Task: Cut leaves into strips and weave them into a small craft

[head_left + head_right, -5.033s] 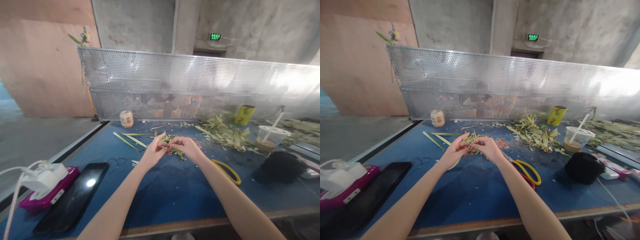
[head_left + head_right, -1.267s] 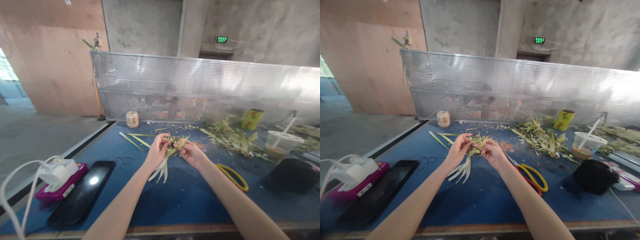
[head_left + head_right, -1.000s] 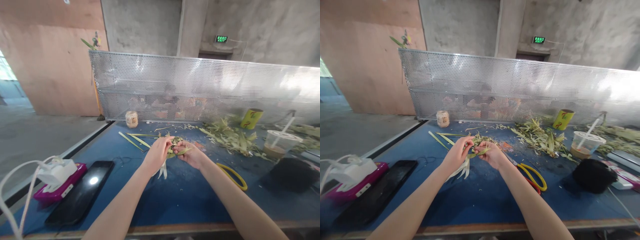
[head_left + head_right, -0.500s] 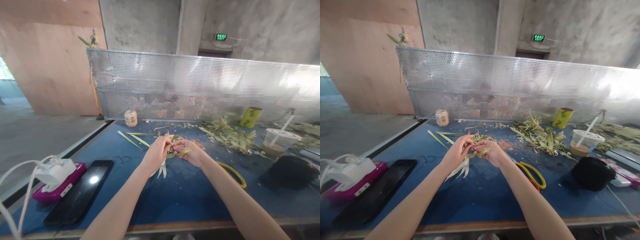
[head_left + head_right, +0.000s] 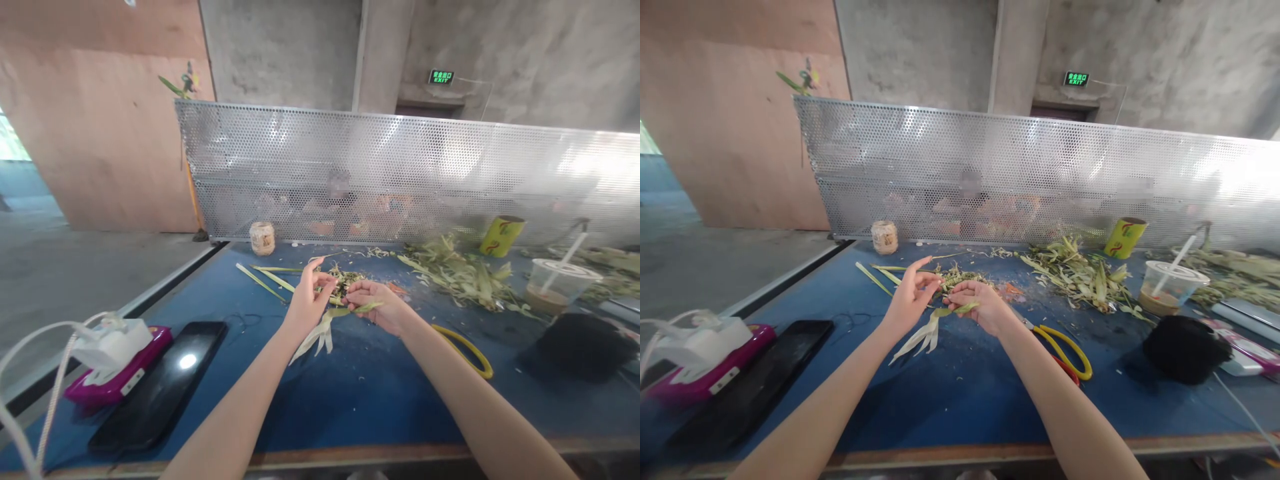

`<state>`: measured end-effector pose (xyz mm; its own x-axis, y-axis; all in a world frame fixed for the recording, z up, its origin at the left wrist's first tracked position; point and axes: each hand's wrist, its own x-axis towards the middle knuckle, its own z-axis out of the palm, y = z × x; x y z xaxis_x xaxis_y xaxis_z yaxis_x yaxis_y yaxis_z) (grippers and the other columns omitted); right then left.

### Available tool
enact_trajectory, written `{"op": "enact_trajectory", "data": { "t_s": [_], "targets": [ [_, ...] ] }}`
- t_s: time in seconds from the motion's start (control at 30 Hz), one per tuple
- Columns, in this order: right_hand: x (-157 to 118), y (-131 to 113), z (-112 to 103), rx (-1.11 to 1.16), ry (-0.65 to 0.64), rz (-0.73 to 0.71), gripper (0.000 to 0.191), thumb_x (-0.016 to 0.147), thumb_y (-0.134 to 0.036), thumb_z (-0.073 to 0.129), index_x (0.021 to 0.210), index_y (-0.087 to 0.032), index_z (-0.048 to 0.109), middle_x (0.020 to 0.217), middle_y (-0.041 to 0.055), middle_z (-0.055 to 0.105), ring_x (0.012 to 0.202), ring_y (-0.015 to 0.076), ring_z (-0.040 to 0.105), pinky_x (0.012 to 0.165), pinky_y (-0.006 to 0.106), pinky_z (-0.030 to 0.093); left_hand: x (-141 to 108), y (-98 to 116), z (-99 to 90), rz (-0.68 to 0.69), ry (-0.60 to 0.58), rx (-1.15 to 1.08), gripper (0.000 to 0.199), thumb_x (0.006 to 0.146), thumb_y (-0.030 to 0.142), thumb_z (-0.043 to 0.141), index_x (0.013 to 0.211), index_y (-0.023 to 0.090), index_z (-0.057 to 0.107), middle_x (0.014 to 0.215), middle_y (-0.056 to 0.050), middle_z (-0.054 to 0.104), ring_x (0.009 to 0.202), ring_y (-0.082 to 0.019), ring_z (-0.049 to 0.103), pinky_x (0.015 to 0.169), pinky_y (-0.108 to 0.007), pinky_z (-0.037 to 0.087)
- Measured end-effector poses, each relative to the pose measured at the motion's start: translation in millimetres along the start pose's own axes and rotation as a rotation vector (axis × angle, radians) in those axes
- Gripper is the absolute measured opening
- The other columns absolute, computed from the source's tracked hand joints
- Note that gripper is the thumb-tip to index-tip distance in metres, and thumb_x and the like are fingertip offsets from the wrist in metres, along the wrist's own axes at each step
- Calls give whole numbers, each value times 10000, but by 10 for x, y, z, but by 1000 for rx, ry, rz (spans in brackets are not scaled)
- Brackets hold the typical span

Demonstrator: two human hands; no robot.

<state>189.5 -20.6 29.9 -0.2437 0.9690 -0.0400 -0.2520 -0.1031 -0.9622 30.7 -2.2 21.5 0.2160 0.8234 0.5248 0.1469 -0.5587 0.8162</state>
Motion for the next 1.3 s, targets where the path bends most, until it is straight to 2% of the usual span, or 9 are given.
{"op": "enact_trajectory", "data": {
  "t_s": [0.17, 0.37, 0.47, 0.6, 0.83, 1.1, 1.3],
  "targets": [
    [1, -8, -5, 18, -9, -19, 267, 540, -206, 737, 705, -140, 537, 638, 8, 640, 526, 72, 579, 462, 160, 418, -12, 33, 11, -95, -125, -150, 518, 773, 324, 485, 1241, 182, 311, 811, -41, 608, 677, -128, 577, 574, -243, 435],
    [-19, -25, 23, 1, -13, -18, 259, 539, -198, 737, 694, -137, 538, 625, 3, 636, 510, 66, 571, 438, 151, 405, -14, 95, 0, -131, -132, -222, 674, 714, 266, 571, 1294, 174, 240, 885, -67, 625, 754, -133, 572, 620, -244, 435],
    [-11, -10, 11, -19, -10, -6, 259, 545, -198, 733, 707, -138, 541, 634, 6, 640, 521, 70, 580, 438, 147, 408, -12, 113, -12, -123, -115, -199, 672, 689, 249, 595, 1275, 165, 276, 817, -47, 622, 750, -136, 569, 613, -241, 426],
    [10, 11, -19, -17, -3, -26, 245, 564, -201, 724, 721, -138, 546, 651, 14, 643, 531, 74, 588, 441, 148, 415, -10, 115, -19, -138, -57, -147, 645, 675, 267, 605, 1244, 164, 320, 716, -10, 605, 648, -115, 549, 553, -222, 394],
    [12, 22, -11, -60, -40, -31, 238, 534, -195, 735, 711, -144, 585, 613, 9, 647, 537, 95, 601, 441, 162, 430, 1, 131, -5, -155, 21, -97, 709, 640, 259, 628, 1251, 147, 286, 648, 16, 595, 589, -110, 530, 540, -222, 385],
    [25, 50, -16, -148, -19, -23, 180, 560, -213, 716, 713, -134, 664, 560, -1, 627, 491, 65, 564, 476, 166, 446, 9, 112, -6, -144, 28, -16, 681, 662, 257, 603, 1249, 132, 280, 657, 12, 603, 529, -93, 472, 547, -240, 372],
    [25, 26, 10, -168, 37, -66, 155, 585, -272, 701, 653, -138, 661, 578, 0, 629, 500, 65, 563, 457, 162, 433, -1, 90, -4, -153, 27, -67, 706, 656, 277, 613, 1257, 125, 274, 656, 9, 598, 544, -102, 485, 551, -243, 364]
  ]
}}
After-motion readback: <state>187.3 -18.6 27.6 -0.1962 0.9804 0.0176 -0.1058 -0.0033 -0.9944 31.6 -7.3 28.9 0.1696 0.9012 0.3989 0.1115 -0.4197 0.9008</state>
